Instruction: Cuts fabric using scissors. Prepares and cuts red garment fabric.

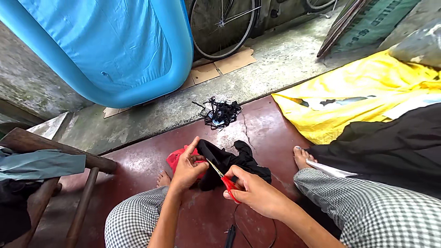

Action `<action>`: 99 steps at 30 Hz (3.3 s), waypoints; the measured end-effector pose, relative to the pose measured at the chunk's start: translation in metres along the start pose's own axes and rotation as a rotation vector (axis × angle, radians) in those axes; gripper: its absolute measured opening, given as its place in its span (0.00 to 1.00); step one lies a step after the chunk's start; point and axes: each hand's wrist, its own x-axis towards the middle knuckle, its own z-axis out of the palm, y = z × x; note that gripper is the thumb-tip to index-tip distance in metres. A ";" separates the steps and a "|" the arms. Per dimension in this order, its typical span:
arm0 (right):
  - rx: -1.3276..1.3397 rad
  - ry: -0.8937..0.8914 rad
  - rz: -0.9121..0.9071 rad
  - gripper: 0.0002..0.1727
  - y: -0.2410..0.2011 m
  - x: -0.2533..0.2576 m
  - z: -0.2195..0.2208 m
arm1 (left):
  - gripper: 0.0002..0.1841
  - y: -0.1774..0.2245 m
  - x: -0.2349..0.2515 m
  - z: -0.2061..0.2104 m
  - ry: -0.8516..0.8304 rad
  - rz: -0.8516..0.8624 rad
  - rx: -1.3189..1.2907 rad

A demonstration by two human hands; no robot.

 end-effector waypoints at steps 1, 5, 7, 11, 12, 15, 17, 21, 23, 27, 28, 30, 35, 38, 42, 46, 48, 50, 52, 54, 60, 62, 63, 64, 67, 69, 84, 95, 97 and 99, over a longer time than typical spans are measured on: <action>0.003 0.004 -0.006 0.20 0.000 0.000 0.000 | 0.49 0.000 0.000 0.003 0.017 0.009 -0.016; 0.095 -0.005 -0.030 0.21 0.001 0.001 0.004 | 0.50 0.001 0.000 0.005 0.048 0.027 -0.062; 0.227 -0.046 -0.043 0.21 0.000 0.001 0.004 | 0.49 0.002 0.001 0.004 0.052 0.027 -0.076; 0.451 -0.145 -0.058 0.23 -0.001 0.002 0.007 | 0.50 0.005 0.000 0.001 0.050 0.019 -0.060; 0.493 -0.174 -0.067 0.23 0.000 0.002 0.008 | 0.51 0.005 0.000 0.001 0.044 0.021 -0.066; 0.570 -0.248 -0.092 0.24 -0.001 0.004 0.008 | 0.52 0.008 -0.002 -0.001 0.001 0.014 -0.095; 0.586 -0.281 -0.099 0.25 0.000 0.006 0.006 | 0.53 0.010 -0.003 -0.001 -0.023 0.011 -0.105; 0.610 -0.249 -0.110 0.25 0.000 0.009 0.008 | 0.54 0.013 -0.005 -0.004 -0.034 0.005 -0.105; 0.647 -0.226 -0.125 0.22 -0.001 0.010 0.012 | 0.54 0.014 -0.006 -0.006 -0.036 0.012 -0.101; 0.708 -0.253 -0.153 0.22 -0.002 0.011 0.018 | 0.56 0.017 -0.008 -0.007 -0.061 0.000 -0.081; 0.710 -0.256 -0.151 0.23 -0.002 0.011 0.018 | 0.56 0.018 -0.009 -0.006 -0.075 -0.007 -0.073; 0.715 -0.257 -0.148 0.24 -0.003 0.012 0.017 | 0.57 0.019 -0.010 -0.005 -0.089 -0.015 -0.076; 0.779 -0.206 -0.170 0.22 -0.004 0.010 0.020 | 0.57 0.019 -0.010 -0.004 -0.089 -0.010 -0.116; 0.798 -0.228 -0.162 0.20 -0.005 0.009 0.018 | 0.57 0.018 -0.009 -0.003 -0.098 -0.013 -0.134; 0.791 -0.286 -0.173 0.22 -0.003 0.011 0.014 | 0.56 0.016 -0.009 -0.002 -0.130 -0.007 -0.161; 0.785 -0.253 -0.168 0.22 -0.005 0.009 0.013 | 0.57 0.015 -0.009 -0.003 -0.144 -0.005 -0.152; 0.804 -0.210 -0.156 0.21 -0.007 0.008 0.014 | 0.57 0.014 -0.009 -0.004 -0.143 0.000 -0.146; 0.821 -0.204 -0.159 0.20 -0.007 0.008 0.016 | 0.56 0.014 -0.008 -0.005 -0.149 -0.001 -0.146; 0.818 -0.235 -0.173 0.20 -0.007 0.009 0.015 | 0.57 0.015 -0.008 -0.006 -0.160 -0.005 -0.145; 0.813 -0.252 -0.174 0.22 -0.006 0.011 0.015 | 0.57 0.014 -0.008 -0.006 -0.187 -0.004 -0.140; 0.870 -0.196 -0.182 0.22 -0.005 0.014 0.021 | 0.57 0.011 -0.007 -0.006 -0.200 0.008 -0.152; 0.880 -0.199 -0.183 0.22 -0.006 0.014 0.022 | 0.57 0.009 -0.006 -0.008 -0.207 0.017 -0.157; 0.884 -0.210 -0.182 0.23 -0.005 0.014 0.022 | 0.58 0.009 -0.006 -0.008 -0.215 0.018 -0.160; 0.887 -0.222 -0.181 0.23 -0.005 0.015 0.021 | 0.58 0.009 -0.007 -0.007 -0.218 0.017 -0.159; 0.892 -0.218 -0.170 0.24 -0.005 0.017 0.022 | 0.59 0.010 -0.008 -0.004 -0.222 0.023 -0.155; 0.907 -0.183 -0.165 0.24 -0.005 0.017 0.025 | 0.59 0.007 -0.008 -0.005 -0.218 0.028 -0.153; 0.812 -0.077 -0.102 0.21 -0.003 0.022 0.023 | 0.63 -0.007 -0.005 -0.002 -0.279 0.009 -0.164; 0.056 -0.073 -0.021 0.22 0.000 0.005 0.011 | 0.57 -0.010 0.011 -0.026 -0.220 -0.140 0.048; -0.183 -0.028 0.010 0.21 -0.001 0.000 0.008 | 0.51 -0.010 0.011 -0.027 -0.156 -0.146 0.066; -0.321 -0.001 0.029 0.21 -0.004 -0.004 0.008 | 0.45 -0.010 0.011 -0.023 -0.113 -0.135 0.058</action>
